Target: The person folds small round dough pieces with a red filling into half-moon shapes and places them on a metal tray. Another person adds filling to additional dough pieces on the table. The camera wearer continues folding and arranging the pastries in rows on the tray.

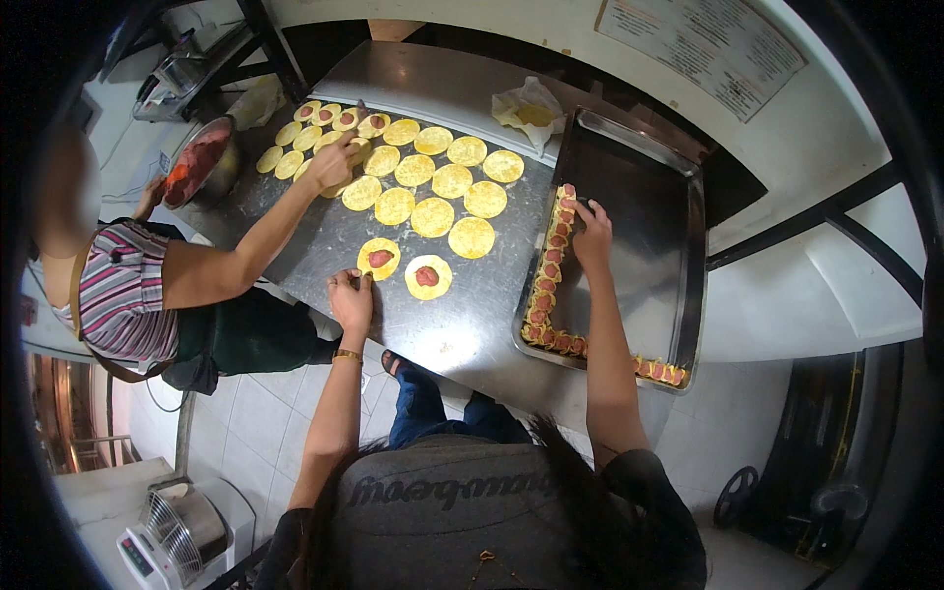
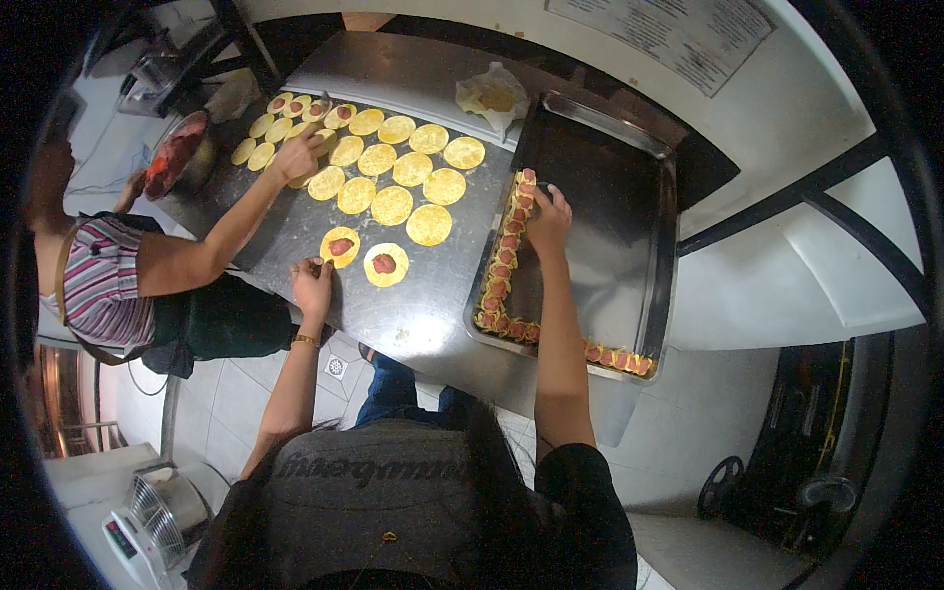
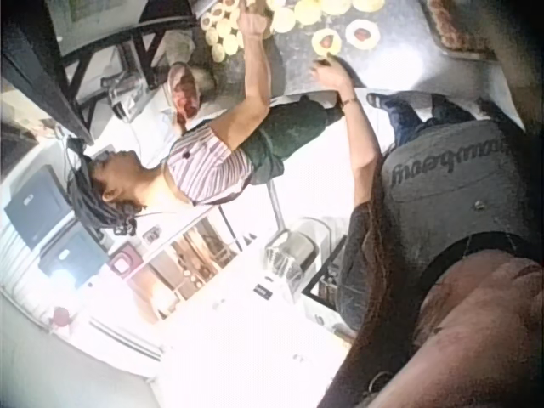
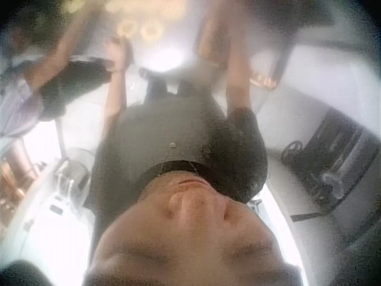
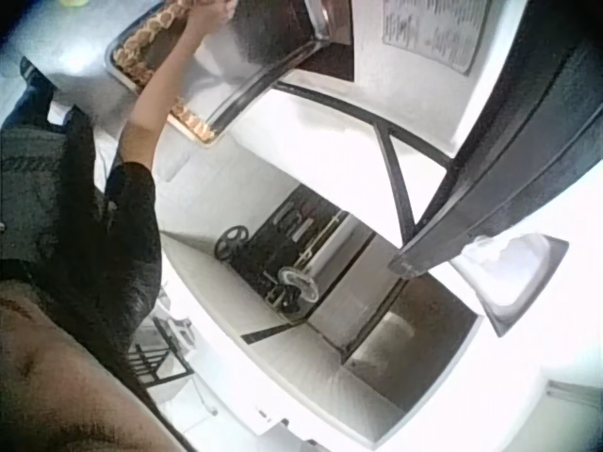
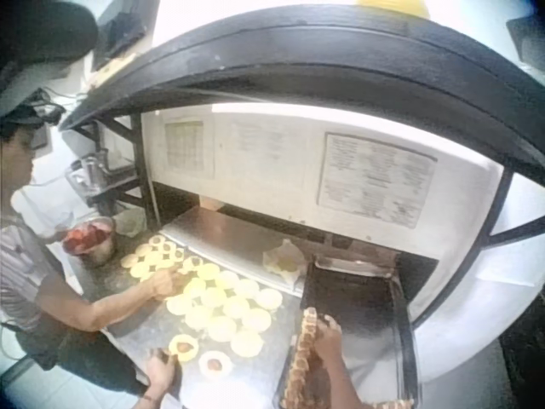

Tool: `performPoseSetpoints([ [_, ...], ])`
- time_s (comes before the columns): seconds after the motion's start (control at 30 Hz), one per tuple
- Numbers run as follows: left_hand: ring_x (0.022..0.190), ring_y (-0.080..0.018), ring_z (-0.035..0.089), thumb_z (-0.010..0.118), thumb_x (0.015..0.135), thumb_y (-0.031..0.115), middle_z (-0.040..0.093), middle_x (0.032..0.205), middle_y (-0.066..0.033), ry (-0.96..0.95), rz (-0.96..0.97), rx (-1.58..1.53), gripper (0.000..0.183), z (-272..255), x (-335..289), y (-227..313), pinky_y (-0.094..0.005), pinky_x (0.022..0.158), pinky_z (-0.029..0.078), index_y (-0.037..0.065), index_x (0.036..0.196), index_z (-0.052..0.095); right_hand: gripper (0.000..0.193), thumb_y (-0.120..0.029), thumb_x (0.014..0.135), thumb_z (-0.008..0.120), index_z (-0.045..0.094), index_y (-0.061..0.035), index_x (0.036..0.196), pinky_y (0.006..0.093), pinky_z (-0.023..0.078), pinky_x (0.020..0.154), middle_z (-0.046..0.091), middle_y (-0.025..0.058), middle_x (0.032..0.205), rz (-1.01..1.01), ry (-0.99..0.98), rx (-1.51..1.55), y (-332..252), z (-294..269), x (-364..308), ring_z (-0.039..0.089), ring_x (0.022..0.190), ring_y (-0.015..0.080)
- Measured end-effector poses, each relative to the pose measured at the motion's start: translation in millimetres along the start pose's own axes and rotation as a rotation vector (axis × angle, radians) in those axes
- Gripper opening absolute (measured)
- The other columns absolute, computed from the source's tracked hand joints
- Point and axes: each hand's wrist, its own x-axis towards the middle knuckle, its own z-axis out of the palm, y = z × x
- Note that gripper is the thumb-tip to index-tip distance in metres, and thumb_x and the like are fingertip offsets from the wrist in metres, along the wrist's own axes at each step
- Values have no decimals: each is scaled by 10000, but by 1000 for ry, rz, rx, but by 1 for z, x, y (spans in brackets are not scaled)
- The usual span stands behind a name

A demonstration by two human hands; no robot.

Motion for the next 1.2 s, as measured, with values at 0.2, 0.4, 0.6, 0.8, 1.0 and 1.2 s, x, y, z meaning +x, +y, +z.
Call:
performPoseSetpoints([
  [0.2, 859, -312, 582, 710, 755, 184, 557, 968, -149, 3, 34, 30, 247, -3, -1, 0, -406, 753, 468, 48, 932, 603, 367, -135, 771, 642, 660, -255, 1117, 440, 400, 955, 518, 156, 1284, -32, -30, -109, 7, 11, 15, 508, 1131, 354],
  [0.4, 897, -326, 585, 702, 772, 189, 563, 1002, -153, -34, 16, 24, 286, -5, 1, 6, -401, 775, 475, 45, 995, 598, 358, -249, 810, 614, 643, -206, 1164, 424, 410, 959, 523, 183, 1271, 44, -11, -6, 12, 22, 39, 510, 1125, 366],
  [0.6, 880, -326, 591, 700, 764, 173, 573, 974, -153, -10, 25, 18, 255, -3, 1, 3, -410, 764, 479, 52, 971, 610, 463, -249, 906, 526, 480, -81, 1336, 361, 338, 1040, 472, 130, 1367, 350, 12, 776, 30, 32, 34, 450, 1254, 272],
  [0.8, 845, -337, 599, 674, 767, 144, 592, 938, -153, -12, 30, -9, 175, 3, 2, 2, -424, 740, 479, 55, 912, 630, 529, -391, 990, 381, 387, -43, 1388, 315, 368, 1007, 538, 75, 1273, 586, 238, 1305, 5, 42, 13, 520, 1155, 200],
  [1.0, 789, -338, 614, 647, 775, 120, 624, 835, -168, -37, 25, -116, 132, 10, 7, -4, -424, 712, 481, 35, 873, 624, 552, -418, 996, 336, 385, -13, 1369, 334, 362, 1023, 478, 116, 1326, 474, -57, 1419, -3, 46, 11, 481, 1201, 234],
  [1.2, 716, -292, 663, 633, 802, 111, 663, 762, -169, -63, -78, -290, 126, 7, 6, -6, -361, 668, 505, 5, 868, 616, 611, -445, 1000, 294, 202, -45, 1453, 357, 288, 1074, 355, 122, 1425, 533, 102, 1289, -31, 28, -10, 372, 1294, 240],
])
